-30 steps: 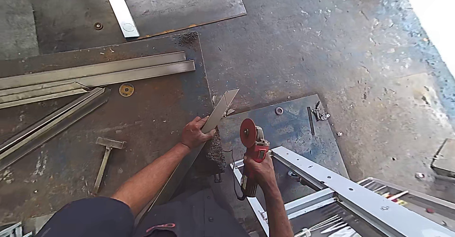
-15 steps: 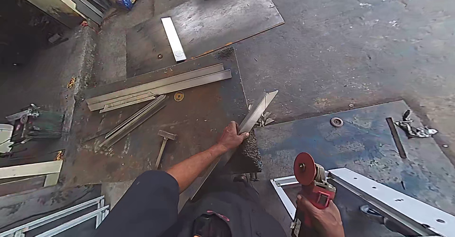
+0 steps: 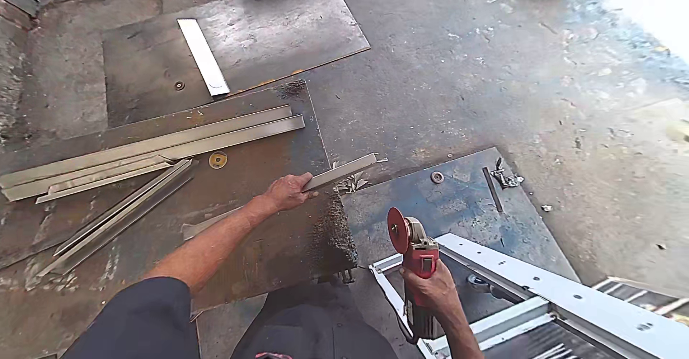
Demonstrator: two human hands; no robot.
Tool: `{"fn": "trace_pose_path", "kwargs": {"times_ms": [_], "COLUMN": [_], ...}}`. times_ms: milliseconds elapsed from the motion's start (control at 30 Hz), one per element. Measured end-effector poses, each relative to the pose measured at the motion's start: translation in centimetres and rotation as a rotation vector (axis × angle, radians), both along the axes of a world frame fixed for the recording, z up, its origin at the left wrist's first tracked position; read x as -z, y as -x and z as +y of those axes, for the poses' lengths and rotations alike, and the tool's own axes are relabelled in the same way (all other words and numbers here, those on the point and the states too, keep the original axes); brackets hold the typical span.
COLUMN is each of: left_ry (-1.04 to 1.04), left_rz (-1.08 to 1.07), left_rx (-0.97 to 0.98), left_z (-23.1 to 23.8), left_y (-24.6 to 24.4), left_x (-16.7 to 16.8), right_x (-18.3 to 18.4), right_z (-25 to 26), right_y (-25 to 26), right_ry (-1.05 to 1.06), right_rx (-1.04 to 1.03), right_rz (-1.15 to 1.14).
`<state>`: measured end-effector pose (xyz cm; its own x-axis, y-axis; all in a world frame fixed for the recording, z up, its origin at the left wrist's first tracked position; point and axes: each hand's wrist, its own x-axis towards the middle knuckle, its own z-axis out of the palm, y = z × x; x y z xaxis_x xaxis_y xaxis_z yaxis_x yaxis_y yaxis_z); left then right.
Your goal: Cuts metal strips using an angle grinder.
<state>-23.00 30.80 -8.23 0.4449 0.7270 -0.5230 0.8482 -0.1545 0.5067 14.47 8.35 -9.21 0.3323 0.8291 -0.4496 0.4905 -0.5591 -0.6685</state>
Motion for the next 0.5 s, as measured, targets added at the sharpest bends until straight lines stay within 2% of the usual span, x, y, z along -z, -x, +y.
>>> {"fn": "trace_pose_path", "kwargs": {"times_ms": [133, 267, 367, 500], "left_ry": [-0.081, -0.221, -0.376, -0.480], "left_rz": [0.045, 0.092, 0.139, 0.117], "left_rx": [0.143, 0.189, 0.201, 0.204], "left_z": [2.1, 2.3, 1.7, 1.2], "left_y": [2.5, 3.4, 3.4, 3.5], "left_x": [2.7, 5.4, 6.4, 6.9], "right_x": [-1.5, -2.2, -2.0, -1.2], "right_z": [3.4, 6.4, 8.1, 9.8], "right_y": [0.8, 1.7, 2.3, 2.9], "right_ry": [0.005, -0.018, -0.015, 0.021], "right_rx": [-0.036, -0.050, -0.085, -0.130], "right_rz": [-0.043, -0.034, -0.046, -0.062]}}
